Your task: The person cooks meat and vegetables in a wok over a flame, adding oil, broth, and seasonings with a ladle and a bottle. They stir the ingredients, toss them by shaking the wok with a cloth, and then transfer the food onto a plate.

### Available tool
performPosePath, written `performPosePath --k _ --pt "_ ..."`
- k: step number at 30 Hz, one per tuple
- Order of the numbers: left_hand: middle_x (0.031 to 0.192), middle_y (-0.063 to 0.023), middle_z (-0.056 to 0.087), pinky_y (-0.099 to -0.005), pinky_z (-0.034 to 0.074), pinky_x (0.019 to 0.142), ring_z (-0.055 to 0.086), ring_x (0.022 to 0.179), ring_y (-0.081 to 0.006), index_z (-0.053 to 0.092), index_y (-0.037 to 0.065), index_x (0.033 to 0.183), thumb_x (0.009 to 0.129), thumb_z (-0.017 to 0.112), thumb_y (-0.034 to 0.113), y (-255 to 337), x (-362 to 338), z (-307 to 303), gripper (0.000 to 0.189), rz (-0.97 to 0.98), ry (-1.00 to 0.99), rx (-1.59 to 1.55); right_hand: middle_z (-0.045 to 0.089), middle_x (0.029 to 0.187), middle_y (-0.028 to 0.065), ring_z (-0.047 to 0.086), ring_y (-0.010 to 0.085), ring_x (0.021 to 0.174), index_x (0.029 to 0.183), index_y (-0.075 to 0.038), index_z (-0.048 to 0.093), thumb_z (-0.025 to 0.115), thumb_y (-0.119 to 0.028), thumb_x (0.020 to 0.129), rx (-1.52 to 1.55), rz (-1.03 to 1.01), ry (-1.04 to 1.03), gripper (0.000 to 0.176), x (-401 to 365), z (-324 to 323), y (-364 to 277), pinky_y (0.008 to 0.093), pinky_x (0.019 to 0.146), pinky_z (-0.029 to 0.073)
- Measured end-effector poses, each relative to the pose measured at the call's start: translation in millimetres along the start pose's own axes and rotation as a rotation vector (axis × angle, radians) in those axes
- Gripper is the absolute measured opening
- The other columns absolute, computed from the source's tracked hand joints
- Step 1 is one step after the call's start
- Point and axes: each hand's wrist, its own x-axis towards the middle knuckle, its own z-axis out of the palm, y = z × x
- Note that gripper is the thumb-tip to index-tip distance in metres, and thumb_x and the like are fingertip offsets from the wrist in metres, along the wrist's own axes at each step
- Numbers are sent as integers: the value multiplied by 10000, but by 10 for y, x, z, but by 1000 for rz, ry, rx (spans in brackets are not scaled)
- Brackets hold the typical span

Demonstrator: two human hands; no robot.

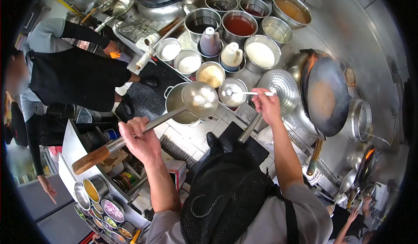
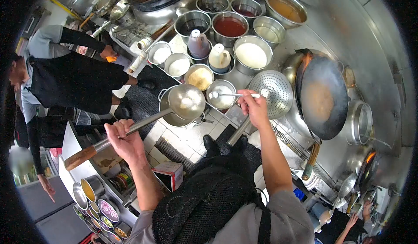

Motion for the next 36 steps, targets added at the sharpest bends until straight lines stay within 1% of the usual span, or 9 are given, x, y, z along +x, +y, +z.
performPosePath --k 10,12,13,20,21,24,28,30,36 --pt "614 18 307 -325 369 725 371 647 -135 376 136 688 1057 506 303 8 13 114 425 -67 -35 -113 652 748 55 554 114 540 1170 -17 663 666 -373 951 -359 74 112 418 152 -28 256 284 469 459" --pt "605 15 316 -321 391 718 351 631 -130 361 130 689 1054 508 299 36 31 228 428 6 -21 -36 673 762 115 607 213 576 1172 -1 655 715 -419 900 -1082 -405 326 503 -140 -62 75 354 546 508" --pt "606 17 301 -331 396 720 344 627 -136 346 131 687 1060 494 293 19 23 347 432 81 17 35 677 785 157 645 283 656 1160 3 654 732 -464 868 -940 -320 361 556 -295 -52 -103 391 640 531" --pt "700 -1 330 -322 377 746 398 718 -160 397 95 816 986 546 221 -567 -514 1699 259 720 -109 290 661 992 48 660 109 831 1276 -67 552 581 -393 1007 -133 -35 -953 424 -1812 791 -1868 270 629 569" --pt "819 -48 431 -366 383 795 456 840 -192 446 98 920 934 565 345 -785 -465 1551 275 799 -589 128 661 992 48 660 109 831 1276 -67 552 581 -393 1007 -133 -65 -933 424 -1957 757 -2013 270 629 569" --pt "1061 -117 460 -436 349 903 427 1045 -258 453 106 1047 877 569 410 -1293 -1063 1924 367 621 -690 99 626 861 52 670 165 715 1183 -28 566 610 -314 986 641 83 -671 350 -2208 519 -2090 341 561 585" --pt "1430 -187 421 -590 226 1152 364 1379 -408 415 85 1308 804 728 281 -1911 -1907 2294 626 854 -1115 590 563 768 7 575 113 539 1145 -38 608 640 -225 962 355 177 -262 264 -2398 -1012 -1972 280 476 522" --pt "1416 -229 437 -567 243 1149 338 1396 -441 372 45 1366 724 796 35 -2059 -2421 2081 770 732 -1105 746 587 768 17 547 96 508 1054 -41 579 656 -214 952 295 139 -232 214 -2421 -1865 -1542 305 440 513" --pt "1358 -231 459 -482 313 1120 412 1321 -410 421 -20 1329 814 745 57 -2205 -3236 876 614 187 -957 1159 563 704 5 512 100 450 1146 -9 562 636 -163 948 -150 104 178 261 -2587 -3449 -675 284 401 430"
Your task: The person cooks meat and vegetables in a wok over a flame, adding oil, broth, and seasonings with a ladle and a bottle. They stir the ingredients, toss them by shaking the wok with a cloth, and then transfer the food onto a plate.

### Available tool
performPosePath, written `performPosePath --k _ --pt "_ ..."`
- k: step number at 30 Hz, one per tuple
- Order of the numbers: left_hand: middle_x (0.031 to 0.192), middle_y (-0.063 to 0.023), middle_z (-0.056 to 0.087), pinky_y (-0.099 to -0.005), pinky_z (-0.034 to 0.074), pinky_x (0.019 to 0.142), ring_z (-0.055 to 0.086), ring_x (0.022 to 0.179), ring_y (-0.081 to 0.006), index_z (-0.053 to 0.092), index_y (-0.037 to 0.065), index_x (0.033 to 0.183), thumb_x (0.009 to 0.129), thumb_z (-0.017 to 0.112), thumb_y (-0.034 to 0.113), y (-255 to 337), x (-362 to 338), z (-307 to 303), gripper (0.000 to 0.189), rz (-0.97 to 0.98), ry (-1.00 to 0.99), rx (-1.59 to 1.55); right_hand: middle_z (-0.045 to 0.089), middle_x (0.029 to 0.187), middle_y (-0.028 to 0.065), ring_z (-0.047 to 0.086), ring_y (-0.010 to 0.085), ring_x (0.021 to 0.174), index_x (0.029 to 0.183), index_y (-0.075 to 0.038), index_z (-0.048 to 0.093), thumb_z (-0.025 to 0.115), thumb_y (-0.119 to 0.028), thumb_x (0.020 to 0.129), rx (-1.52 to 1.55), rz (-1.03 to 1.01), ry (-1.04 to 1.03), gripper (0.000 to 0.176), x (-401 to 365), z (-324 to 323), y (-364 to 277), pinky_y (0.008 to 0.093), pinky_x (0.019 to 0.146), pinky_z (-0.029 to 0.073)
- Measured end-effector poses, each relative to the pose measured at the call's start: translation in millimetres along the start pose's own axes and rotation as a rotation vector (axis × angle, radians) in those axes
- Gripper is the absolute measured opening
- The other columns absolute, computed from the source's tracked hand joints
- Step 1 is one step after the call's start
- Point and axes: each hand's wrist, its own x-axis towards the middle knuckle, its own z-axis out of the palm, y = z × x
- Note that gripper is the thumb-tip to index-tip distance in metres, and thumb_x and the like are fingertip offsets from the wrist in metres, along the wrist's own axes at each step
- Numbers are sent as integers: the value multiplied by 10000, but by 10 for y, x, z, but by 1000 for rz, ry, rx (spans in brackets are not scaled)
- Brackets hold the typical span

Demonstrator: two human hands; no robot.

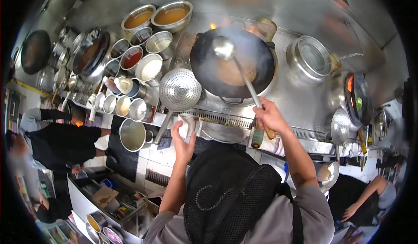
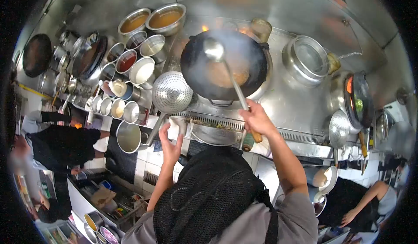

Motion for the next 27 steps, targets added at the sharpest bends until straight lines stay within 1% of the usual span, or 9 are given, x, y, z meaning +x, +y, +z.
performPosePath --k 6,10,13,16,19,22,24,26,27 --pt "1343 -154 478 -474 351 1093 454 1289 -300 440 2 1332 885 686 43 1 -399 10 513 -319 38 -152 597 628 81 590 168 468 1239 0 559 620 -129 923 -466 -51 182 346 234 -996 51 352 447 475" --pt "1289 -153 524 -452 399 1061 506 1241 -303 502 1 1267 905 668 44 123 -280 11 400 -327 63 -138 655 713 175 647 235 551 1281 22 511 667 -164 883 -1018 -355 378 467 184 -1091 371 432 527 525" --pt "1253 -162 548 -431 413 1042 521 1221 -315 533 1 1221 895 664 27 346 -96 88 352 -305 28 -109 595 683 76 584 142 530 1310 -11 520 615 -233 955 -216 93 47 429 -43 -741 165 326 448 468" --pt "1225 -192 574 -443 413 1029 533 1192 -377 569 6 1177 867 656 -6 586 114 342 322 -84 -64 -54 512 705 -28 492 67 498 1259 -19 549 566 -245 1011 721 271 -141 337 -157 -622 8 223 426 402" --pt "1301 -212 550 -463 370 1085 486 1288 -406 576 10 1200 850 665 -17 994 368 631 363 99 -222 5 464 723 -64 423 11 497 1287 -15 534 532 -236 1027 1686 340 -660 341 25 -592 374 150 397 335" --pt "1474 -225 428 -491 271 1164 331 1424 -434 492 23 1376 843 673 18 1088 498 1026 563 264 -343 63 467 697 -55 412 23 490 1196 -41 548 600 -288 994 1175 274 -380 323 -3 -380 497 161 392 347" --pt "1565 -255 277 -561 216 1177 188 1469 -490 336 0 1490 842 693 85 1062 545 1236 745 311 -507 126 545 707 -12 475 68 491 1051 -50 573 602 -277 991 1293 238 -412 237 39 -422 513 221 418 415" --pt "1565 -275 255 -569 205 1179 168 1466 -511 277 -32 1505 819 709 91 986 515 1399 819 383 -517 234 602 732 69 603 125 557 1019 -20 563 599 -249 966 587 87 -225 237 74 -489 499 309 456 490" --pt "1565 -275 255 -569 205 1179 168 1466 -511 277 -32 1505 819 709 91 959 511 1417 819 409 -528 231 602 732 69 603 125 557 1019 -20 563 599 -249 966 601 70 -205 237 42 -517 467 309 456 490"
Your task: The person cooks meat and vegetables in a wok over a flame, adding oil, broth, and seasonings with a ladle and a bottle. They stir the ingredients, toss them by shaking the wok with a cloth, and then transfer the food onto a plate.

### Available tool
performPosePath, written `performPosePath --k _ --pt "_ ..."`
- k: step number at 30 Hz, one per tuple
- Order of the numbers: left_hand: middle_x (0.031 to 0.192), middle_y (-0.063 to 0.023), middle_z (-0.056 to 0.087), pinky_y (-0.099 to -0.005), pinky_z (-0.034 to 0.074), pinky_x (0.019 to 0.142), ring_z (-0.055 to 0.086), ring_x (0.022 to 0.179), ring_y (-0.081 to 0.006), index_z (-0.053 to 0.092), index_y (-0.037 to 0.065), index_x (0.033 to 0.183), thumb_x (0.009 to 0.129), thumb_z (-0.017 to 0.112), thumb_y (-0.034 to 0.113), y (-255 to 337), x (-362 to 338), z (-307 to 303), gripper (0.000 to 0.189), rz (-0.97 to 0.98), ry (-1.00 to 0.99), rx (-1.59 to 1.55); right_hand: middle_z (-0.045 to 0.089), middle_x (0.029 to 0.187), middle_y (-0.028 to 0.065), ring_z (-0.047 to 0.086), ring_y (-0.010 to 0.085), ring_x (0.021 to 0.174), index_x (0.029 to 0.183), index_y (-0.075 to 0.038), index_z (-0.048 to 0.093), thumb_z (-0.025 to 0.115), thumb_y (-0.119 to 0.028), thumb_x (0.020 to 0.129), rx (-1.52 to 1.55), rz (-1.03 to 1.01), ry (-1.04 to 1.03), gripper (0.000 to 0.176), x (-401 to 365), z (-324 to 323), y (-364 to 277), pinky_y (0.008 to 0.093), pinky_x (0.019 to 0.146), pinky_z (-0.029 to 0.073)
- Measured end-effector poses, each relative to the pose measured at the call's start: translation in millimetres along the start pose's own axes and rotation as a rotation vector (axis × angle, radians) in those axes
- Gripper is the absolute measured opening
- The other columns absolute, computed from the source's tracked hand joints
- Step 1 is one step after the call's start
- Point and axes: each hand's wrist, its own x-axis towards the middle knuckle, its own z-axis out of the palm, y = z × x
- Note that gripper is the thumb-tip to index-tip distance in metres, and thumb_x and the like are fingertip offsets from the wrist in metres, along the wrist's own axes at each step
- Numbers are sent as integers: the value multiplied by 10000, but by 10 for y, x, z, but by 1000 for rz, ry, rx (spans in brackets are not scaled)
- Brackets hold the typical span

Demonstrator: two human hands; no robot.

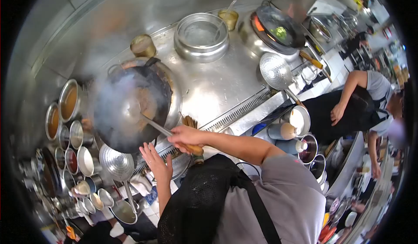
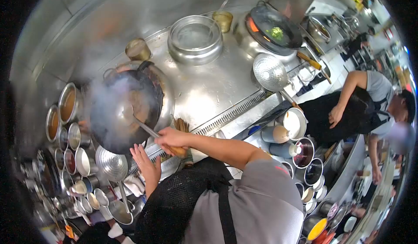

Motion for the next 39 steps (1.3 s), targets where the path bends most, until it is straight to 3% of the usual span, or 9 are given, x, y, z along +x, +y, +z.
performPosePath --k 4,8,11,17,23,26,31,35,39 --pt "1546 -296 278 -572 192 1182 169 1458 -529 251 -59 1506 781 728 72 -90 -42 75 877 28 3 -5 666 813 287 699 405 774 1298 39 510 579 -198 900 -1215 -665 415 469 148 -281 124 505 687 566" --pt "1530 -275 331 -558 195 1188 186 1458 -522 274 -47 1500 773 712 35 -239 -61 131 852 45 70 -90 668 805 300 668 471 746 1451 2 393 556 -209 922 -1448 -322 498 592 165 -376 -111 552 724 551" --pt "1547 -250 331 -505 218 1193 183 1480 -475 312 -33 1495 832 700 64 -252 -55 25 775 -42 61 -87 664 739 229 680 381 636 1412 45 421 565 -207 935 -1358 -346 521 557 124 -232 -73 471 598 560" --pt "1528 -212 402 -440 255 1181 300 1466 -385 416 31 1470 913 650 81 -219 -304 -121 606 -278 164 -424 565 643 22 491 117 418 1264 -25 553 618 -253 976 340 148 167 373 -70 -123 -335 252 373 378" --pt "1413 -217 528 -414 365 1119 452 1371 -373 536 -4 1352 904 647 48 -254 -898 -310 464 -467 262 -439 680 726 136 653 227 604 1427 -11 466 630 -239 933 -942 -62 353 568 -39 -61 -417 376 520 511" --pt "1362 -167 558 -370 475 1003 553 1253 -257 539 22 1361 937 628 54 -229 -1105 -338 435 -583 308 -545 665 851 293 637 494 797 1451 -56 446 611 -202 908 -1414 -392 527 586 399 -241 -420 519 767 522" --pt "1330 -183 588 -377 483 972 565 1235 -312 577 6 1309 925 636 74 -244 -1144 -461 395 -614 307 -619 669 1010 273 650 427 943 1494 -165 419 573 -149 922 -1361 -390 271 592 532 -715 -406 510 849 509" --pt "1302 -180 595 -379 490 951 579 1199 -314 576 9 1302 922 624 65 -436 -1169 -630 387 -555 284 -518 630 911 153 666 368 855 1481 -396 419 588 -70 858 -1972 -333 335 724 -18 -922 -478 479 761 544" --pt "1303 -142 597 -368 493 972 572 1220 -267 590 32 1294 940 622 47 -651 -1263 -783 357 -582 296 -471 621 855 106 660 324 728 1416 -344 531 601 -40 834 -2316 -288 443 661 -743 -558 -984 435 674 548"
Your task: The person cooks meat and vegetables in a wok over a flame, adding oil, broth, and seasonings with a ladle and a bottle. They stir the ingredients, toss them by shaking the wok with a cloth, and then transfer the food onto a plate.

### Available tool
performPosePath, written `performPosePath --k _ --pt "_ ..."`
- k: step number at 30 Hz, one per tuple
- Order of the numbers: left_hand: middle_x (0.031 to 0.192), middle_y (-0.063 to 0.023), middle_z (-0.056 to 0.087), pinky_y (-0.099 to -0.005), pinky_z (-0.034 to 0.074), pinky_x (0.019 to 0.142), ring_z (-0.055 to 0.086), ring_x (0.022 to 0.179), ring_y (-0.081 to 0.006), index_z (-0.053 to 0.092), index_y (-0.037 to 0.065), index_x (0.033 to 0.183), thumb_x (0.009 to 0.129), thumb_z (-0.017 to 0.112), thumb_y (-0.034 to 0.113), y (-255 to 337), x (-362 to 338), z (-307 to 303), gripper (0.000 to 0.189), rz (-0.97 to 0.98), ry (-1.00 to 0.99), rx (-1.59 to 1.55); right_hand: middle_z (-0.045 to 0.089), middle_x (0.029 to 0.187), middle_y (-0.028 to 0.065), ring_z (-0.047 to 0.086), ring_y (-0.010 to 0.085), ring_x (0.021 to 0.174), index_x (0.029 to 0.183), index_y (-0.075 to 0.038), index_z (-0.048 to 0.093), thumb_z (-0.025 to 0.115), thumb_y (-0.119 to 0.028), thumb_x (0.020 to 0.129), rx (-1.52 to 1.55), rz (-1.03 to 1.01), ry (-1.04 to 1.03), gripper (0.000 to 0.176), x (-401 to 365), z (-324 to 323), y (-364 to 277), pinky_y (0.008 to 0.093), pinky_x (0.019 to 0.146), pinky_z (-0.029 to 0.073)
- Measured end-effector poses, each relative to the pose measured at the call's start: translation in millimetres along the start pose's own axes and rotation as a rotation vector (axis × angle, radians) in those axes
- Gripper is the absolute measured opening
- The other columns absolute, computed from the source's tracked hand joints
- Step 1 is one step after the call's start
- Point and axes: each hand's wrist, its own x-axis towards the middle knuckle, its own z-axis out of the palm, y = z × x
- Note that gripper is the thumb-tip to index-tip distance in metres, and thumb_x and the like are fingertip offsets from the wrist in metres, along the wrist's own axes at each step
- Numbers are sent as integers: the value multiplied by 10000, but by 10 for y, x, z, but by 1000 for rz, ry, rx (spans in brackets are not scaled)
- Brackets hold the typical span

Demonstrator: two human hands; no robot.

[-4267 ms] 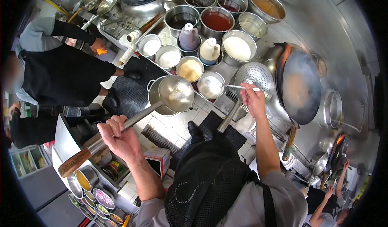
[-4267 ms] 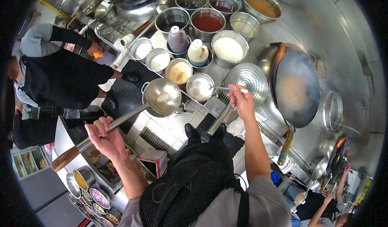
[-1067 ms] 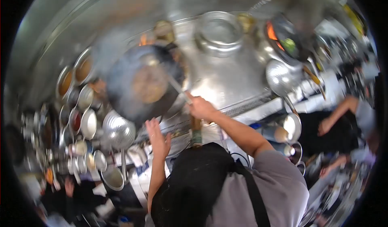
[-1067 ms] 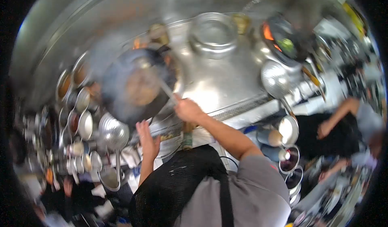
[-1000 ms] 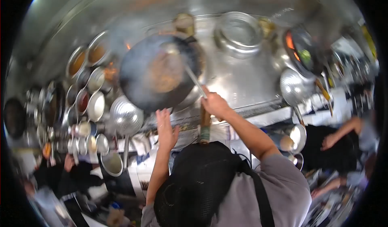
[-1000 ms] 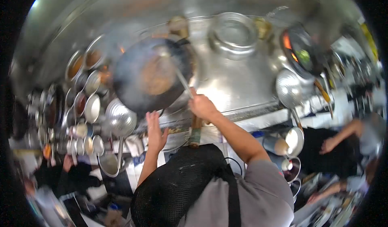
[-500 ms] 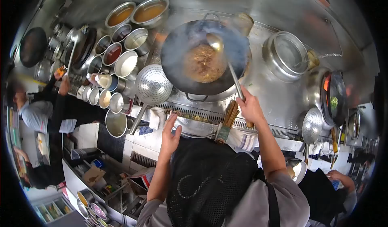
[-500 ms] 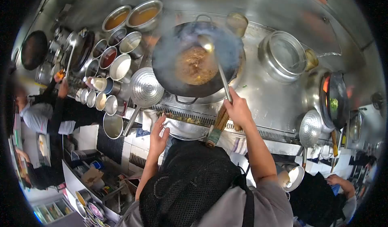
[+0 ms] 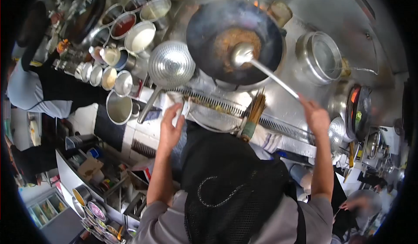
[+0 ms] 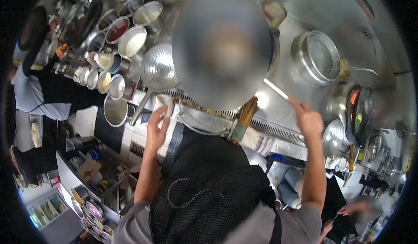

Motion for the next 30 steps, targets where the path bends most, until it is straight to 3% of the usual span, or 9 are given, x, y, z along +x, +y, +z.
performPosePath --k 2,6,9,11,15,19,24,27,30 --pt "1321 -141 590 -366 491 976 572 1222 -264 586 34 1300 944 617 54 -48 35 -106 358 1 -6 30 628 853 118 643 312 663 1360 -284 609 641 -16 809 135 18 65 613 -150 -700 -147 424 669 534" --pt "1290 -173 604 -393 497 940 581 1189 -335 599 35 1284 924 623 61 -136 137 -246 361 -42 15 -2 657 856 144 647 315 702 1341 -226 633 684 11 785 253 311 -289 607 -369 -1533 -431 406 673 506" --pt "1288 -170 605 -388 498 937 587 1180 -332 600 31 1278 918 623 54 -145 286 -307 361 -33 6 -40 696 980 196 678 347 792 1352 -192 614 720 -11 772 370 231 -157 617 -315 -856 -407 427 765 520" --pt "1285 -169 608 -382 492 947 590 1181 -332 608 32 1269 914 621 43 -107 373 -377 355 -1 -13 -58 681 1179 222 694 270 823 1378 -74 571 718 -47 833 647 360 -194 566 -123 -219 -466 368 746 533" --pt "1292 -171 608 -366 481 972 600 1175 -322 616 14 1252 909 624 26 -101 528 -689 343 113 -5 32 522 704 0 446 66 571 1449 -46 501 658 -142 941 1139 681 -17 541 195 182 -1287 272 458 339" --pt "1293 -160 611 -350 494 941 605 1161 -264 613 13 1256 923 619 32 -135 712 -920 334 14 101 -201 628 801 82 544 139 659 1437 9 483 631 -187 961 962 683 74 536 619 588 -1679 312 572 465" --pt "1248 -154 637 -354 504 924 625 1120 -270 635 3 1205 913 634 36 -100 1244 -1333 294 128 160 9 672 1155 239 657 212 932 1419 5 499 622 -76 938 1075 357 64 503 576 480 -1695 341 810 529" --pt "1249 -154 635 -363 508 923 624 1118 -302 640 17 1206 892 652 39 -243 1619 -1610 315 156 250 79 649 1217 256 671 352 1053 1437 -78 508 619 -2 898 685 404 54 556 131 230 -1650 388 864 532" --pt "1187 -170 650 -390 521 896 631 1067 -355 653 13 1157 873 665 48 -475 2096 -1761 287 200 277 185 648 1209 249 674 360 1028 1462 -88 478 596 -5 926 472 430 175 556 -331 369 -1450 389 836 537"
